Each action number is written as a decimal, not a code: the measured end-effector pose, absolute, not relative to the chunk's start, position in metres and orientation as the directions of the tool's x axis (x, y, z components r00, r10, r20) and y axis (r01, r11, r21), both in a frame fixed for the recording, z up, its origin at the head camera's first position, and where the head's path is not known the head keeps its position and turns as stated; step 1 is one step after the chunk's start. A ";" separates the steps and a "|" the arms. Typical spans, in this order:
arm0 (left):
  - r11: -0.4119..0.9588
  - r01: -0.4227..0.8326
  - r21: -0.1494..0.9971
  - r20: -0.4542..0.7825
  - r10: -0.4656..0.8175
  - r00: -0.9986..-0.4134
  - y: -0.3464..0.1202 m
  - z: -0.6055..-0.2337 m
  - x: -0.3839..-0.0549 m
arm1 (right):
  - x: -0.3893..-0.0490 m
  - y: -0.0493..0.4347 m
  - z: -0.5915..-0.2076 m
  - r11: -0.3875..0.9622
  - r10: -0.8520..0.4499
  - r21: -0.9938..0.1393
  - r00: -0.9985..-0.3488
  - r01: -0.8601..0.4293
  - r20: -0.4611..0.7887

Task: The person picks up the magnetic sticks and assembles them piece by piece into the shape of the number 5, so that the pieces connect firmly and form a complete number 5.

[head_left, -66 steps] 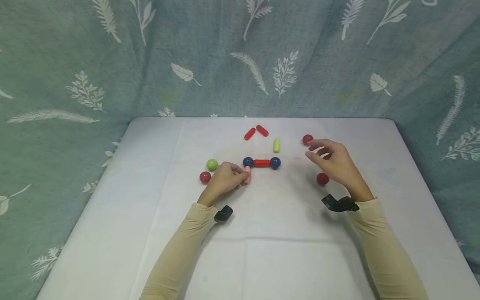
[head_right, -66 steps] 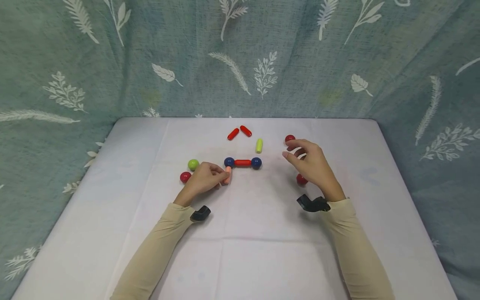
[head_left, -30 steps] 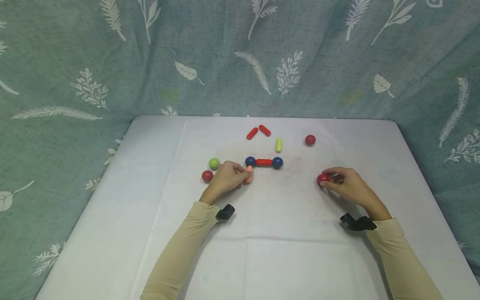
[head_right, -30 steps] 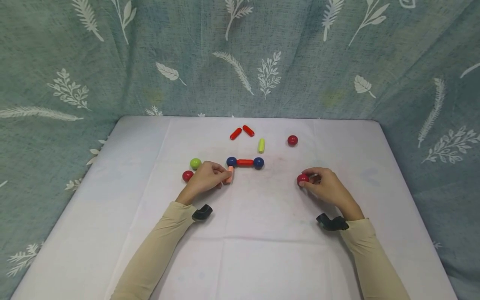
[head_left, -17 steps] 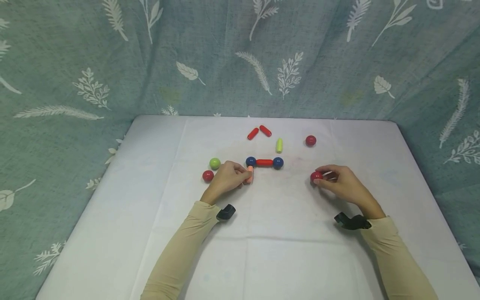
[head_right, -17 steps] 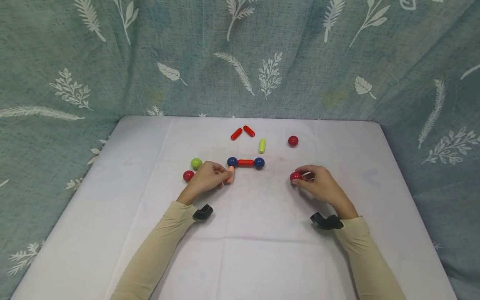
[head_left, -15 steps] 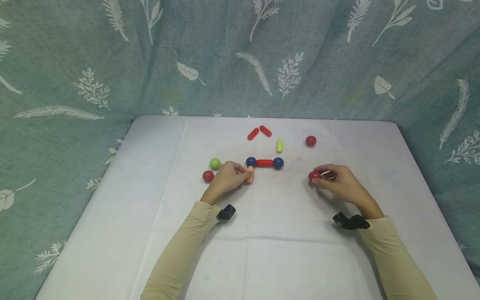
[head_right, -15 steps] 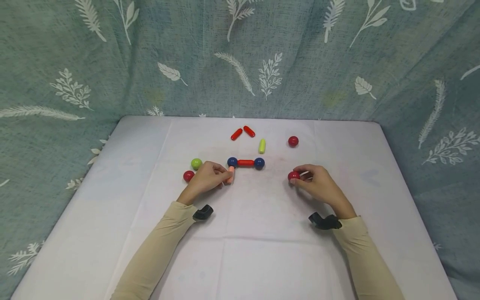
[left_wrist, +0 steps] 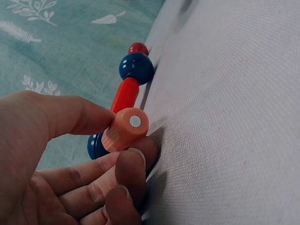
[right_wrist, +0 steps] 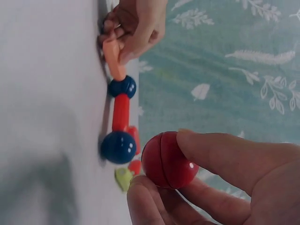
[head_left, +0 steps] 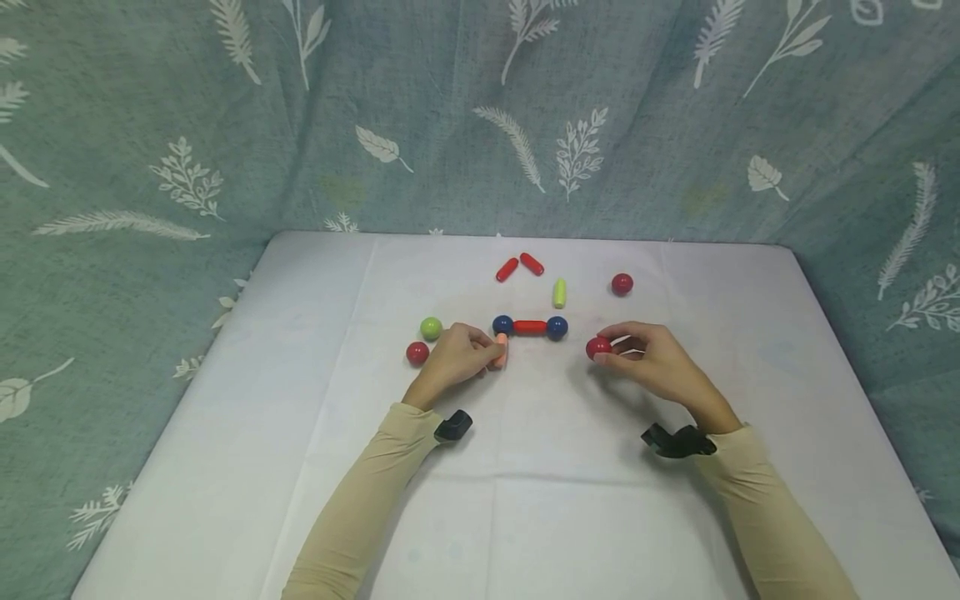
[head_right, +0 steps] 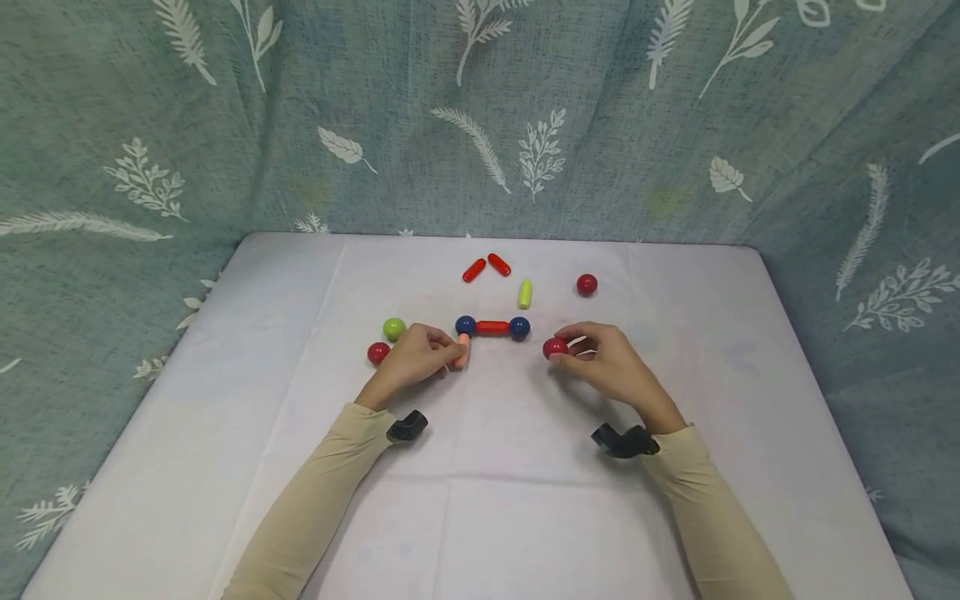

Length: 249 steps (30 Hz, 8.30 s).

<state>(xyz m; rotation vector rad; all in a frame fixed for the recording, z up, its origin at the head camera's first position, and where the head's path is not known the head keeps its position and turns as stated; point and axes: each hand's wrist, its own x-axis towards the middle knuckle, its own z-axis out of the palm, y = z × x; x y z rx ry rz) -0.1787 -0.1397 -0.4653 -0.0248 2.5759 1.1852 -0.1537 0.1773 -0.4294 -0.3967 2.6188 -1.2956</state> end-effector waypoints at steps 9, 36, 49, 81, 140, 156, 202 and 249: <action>0.667 -0.153 0.729 -0.294 0.103 -0.950 -0.139 -0.464 -0.178 | -0.156 0.160 -0.429 0.539 -0.341 -0.830 -0.938 -0.144 -0.059; 0.661 -0.160 0.733 -0.297 0.100 -0.950 -0.139 -0.464 -0.177 | -0.157 0.106 -0.428 0.450 -0.419 -0.880 -0.906 -0.153 -0.057; 0.648 -0.106 0.755 -0.250 0.135 -0.959 -0.140 -0.465 -0.177 | -0.156 0.087 -0.440 0.440 -0.435 -0.887 -0.897 -0.137 -0.077; 0.652 -0.107 0.750 -0.257 0.139 -0.956 -0.140 -0.465 -0.178 | -0.152 0.064 -0.464 0.480 -0.444 -0.861 -0.893 -0.168 -0.074; 0.648 -0.136 0.749 -0.283 0.127 -0.951 -0.139 -0.463 -0.178 | -0.146 0.052 -0.472 0.451 -0.369 -0.887 -0.925 -0.095 -0.089; 0.630 -0.136 0.765 -0.283 0.139 -0.949 -0.139 -0.464 -0.178 | -0.147 0.052 -0.471 0.458 -0.351 -0.885 -0.932 -0.082 -0.095; 0.666 -0.164 0.727 -0.434 0.262 -0.862 -0.151 -0.449 -0.177 | -0.154 0.069 -0.462 0.471 -0.334 -0.874 -0.941 -0.121 -0.050; 0.695 -0.183 0.695 -0.467 0.243 -0.850 -0.152 -0.449 -0.176 | -0.241 0.129 -0.442 0.591 -0.017 -0.805 -0.998 0.041 -0.064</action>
